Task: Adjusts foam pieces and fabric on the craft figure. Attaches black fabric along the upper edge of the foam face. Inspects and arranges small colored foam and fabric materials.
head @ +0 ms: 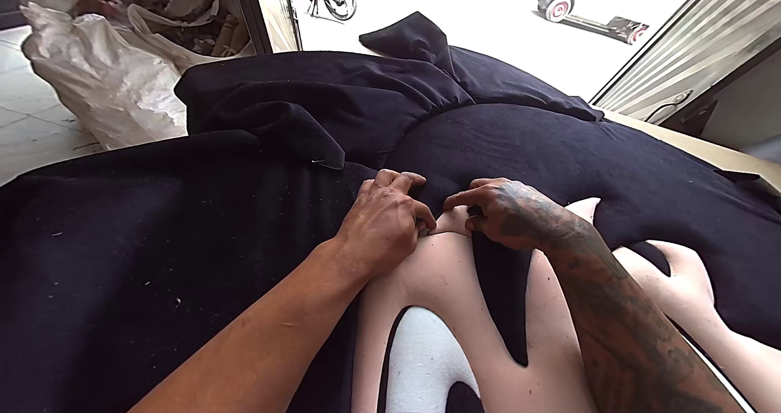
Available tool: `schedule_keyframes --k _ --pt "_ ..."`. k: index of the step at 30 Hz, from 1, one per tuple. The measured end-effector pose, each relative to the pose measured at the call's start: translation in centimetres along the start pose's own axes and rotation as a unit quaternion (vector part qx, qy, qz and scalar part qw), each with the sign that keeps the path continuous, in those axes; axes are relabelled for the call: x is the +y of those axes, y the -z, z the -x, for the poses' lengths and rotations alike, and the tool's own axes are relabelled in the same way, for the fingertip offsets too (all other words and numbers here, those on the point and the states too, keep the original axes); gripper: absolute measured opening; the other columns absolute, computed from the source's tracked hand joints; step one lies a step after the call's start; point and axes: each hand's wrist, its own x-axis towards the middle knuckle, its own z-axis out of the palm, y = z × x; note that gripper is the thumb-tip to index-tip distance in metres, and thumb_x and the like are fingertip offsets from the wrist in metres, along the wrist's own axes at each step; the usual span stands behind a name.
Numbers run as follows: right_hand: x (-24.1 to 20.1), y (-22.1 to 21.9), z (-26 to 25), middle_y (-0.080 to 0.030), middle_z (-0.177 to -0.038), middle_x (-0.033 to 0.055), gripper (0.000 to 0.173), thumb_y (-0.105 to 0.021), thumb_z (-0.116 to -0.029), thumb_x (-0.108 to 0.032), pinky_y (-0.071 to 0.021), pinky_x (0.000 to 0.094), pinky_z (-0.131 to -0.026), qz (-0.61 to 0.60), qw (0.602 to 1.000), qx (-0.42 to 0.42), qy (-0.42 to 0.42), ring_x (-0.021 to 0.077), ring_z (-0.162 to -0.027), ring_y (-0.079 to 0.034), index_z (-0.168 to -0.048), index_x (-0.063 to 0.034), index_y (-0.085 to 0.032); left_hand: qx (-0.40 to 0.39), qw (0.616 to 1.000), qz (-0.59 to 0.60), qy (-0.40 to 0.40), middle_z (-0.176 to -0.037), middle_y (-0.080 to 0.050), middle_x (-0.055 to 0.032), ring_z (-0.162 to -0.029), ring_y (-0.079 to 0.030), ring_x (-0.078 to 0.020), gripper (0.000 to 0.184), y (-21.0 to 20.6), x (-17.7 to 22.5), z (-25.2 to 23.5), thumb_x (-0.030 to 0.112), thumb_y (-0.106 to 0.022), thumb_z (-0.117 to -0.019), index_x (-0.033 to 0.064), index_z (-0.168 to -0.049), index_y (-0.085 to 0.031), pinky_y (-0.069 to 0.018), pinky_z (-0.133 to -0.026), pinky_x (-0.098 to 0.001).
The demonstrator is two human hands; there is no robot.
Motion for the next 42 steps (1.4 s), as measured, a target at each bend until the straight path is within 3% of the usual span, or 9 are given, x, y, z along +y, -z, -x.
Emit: schedule_keyframes --k 7,10,19,23,27,31,34,37,42 --pt "0.2 -0.1 -0.3 -0.065 -0.098 -0.0044 0.037 -0.070 -0.0934 -0.023 -0.0546 0.0445 -0.069 -0.028 1.000 -0.004 -0.001 0.0150 -0.089 -0.065 -0.123 -0.0461 -0.070 0.008 1.000 0.009 -0.003 -0.155 -0.049 0.0129 -0.142 -0.042 -0.0180 0.024 -0.1 0.0 0.0 0.033 -0.056 -0.0993 0.0433 -0.103 -0.077 -0.0380 -0.107 -0.0449" --pt "0.2 -0.2 -0.5 -0.067 -0.100 -0.0043 0.038 -0.070 -0.0931 -0.023 -0.0553 0.0454 -0.070 -0.033 0.999 -0.006 -0.007 0.0153 -0.091 -0.066 -0.123 -0.0459 -0.070 0.027 0.999 0.021 -0.002 -0.144 -0.059 0.0138 -0.132 -0.052 -0.0157 0.025 -0.2 -0.4 -0.2 0.030 -0.054 -0.1017 0.0353 -0.122 -0.069 -0.0437 -0.101 -0.0436" --pt "0.5 -0.2 -0.3 -0.069 -0.105 -0.0058 0.036 -0.069 -0.0935 -0.024 -0.0562 0.0461 -0.075 -0.051 0.999 0.000 0.000 0.0143 -0.094 -0.067 -0.124 -0.0444 -0.069 0.019 0.999 -0.027 -0.022 -0.148 -0.056 0.0127 -0.128 -0.052 -0.0166 0.042 -0.5 -0.2 -0.1 0.024 -0.043 -0.1028 0.0514 -0.114 -0.072 -0.0406 -0.100 -0.0431" --pt "3.0 0.2 1.1 -0.070 -0.095 -0.0051 0.034 -0.068 -0.0939 -0.019 -0.0571 0.0411 -0.074 -0.172 0.975 0.141 0.009 0.0102 -0.081 -0.065 -0.124 -0.0329 -0.073 0.020 0.999 -0.030 -0.023 -0.144 -0.058 0.0149 -0.124 -0.054 -0.0146 0.041 -0.7 -0.2 -0.2 0.024 -0.042 -0.1040 0.0506 -0.122 -0.068 -0.0412 -0.099 -0.0418" --pt "3.9 1.0 2.0 -0.067 -0.088 -0.0113 0.021 -0.066 -0.0933 -0.022 -0.0533 0.0343 -0.066 -0.176 0.958 0.227 -0.019 0.0048 -0.074 -0.061 -0.106 -0.0327 -0.078 0.019 0.999 -0.031 -0.021 -0.142 -0.059 0.0152 -0.123 -0.054 -0.0140 0.043 -0.8 -0.3 -0.2 0.025 -0.042 -0.1040 0.0532 -0.124 -0.067 -0.0409 -0.100 -0.0418" --pt "3.2 -1.0 0.6 -0.069 -0.092 -0.0103 0.018 -0.065 -0.0944 -0.029 -0.0571 0.0421 -0.071 -0.134 0.975 0.176 -0.023 0.0084 -0.084 -0.066 -0.106 -0.0361 -0.078 0.011 0.999 -0.031 -0.018 -0.146 -0.057 0.0146 -0.126 -0.052 -0.0147 0.046 -0.8 -0.3 -0.2 0.023 -0.043 -0.1021 0.0561 -0.121 -0.069 -0.0397 -0.102 -0.0430" --pt "2.3 -1.4 -0.1 -0.071 -0.097 -0.0109 0.020 -0.063 -0.0955 -0.048 -0.0562 0.0451 -0.073 -0.073 0.988 0.125 -0.047 0.0104 -0.091 -0.068 -0.109 -0.0419 -0.076 0.000 0.999 -0.030 -0.011 -0.147 -0.056 0.0141 -0.126 -0.052 -0.0153 0.048 -0.6 -0.1 -0.2 0.022 -0.044 -0.1016 0.0576 -0.121 -0.069 -0.0394 -0.101 -0.0430" --pt "1.9 -0.9 -0.4 -0.074 -0.094 -0.0114 0.027 -0.065 -0.0917 -0.061 -0.0554 0.0476 -0.071 -0.056 0.993 0.082 -0.069 0.0112 -0.087 -0.069 -0.109 -0.0439 -0.075 0.002 0.999 -0.035 -0.011 -0.147 -0.056 0.0138 -0.127 -0.052 -0.0164 0.048 -0.6 -0.1 -0.1 0.022 -0.044 -0.1018 0.0588 -0.121 -0.069 -0.0392 -0.101 -0.0433" --pt "1.4 -0.2 -0.9 -0.073 -0.087 -0.0083 0.026 -0.069 -0.0886 -0.062 -0.0549 0.0497 -0.067 -0.053 0.993 0.035 -0.103 0.0153 -0.081 -0.069 -0.107 -0.0448 -0.076 -0.006 1.000 -0.022 -0.010 -0.148 -0.055 0.0146 -0.126 -0.051 -0.0158 0.048 -0.2 -0.1 -0.1 0.022 -0.045 -0.1015 0.0586 -0.118 -0.071 -0.0389 -0.100 -0.0424"
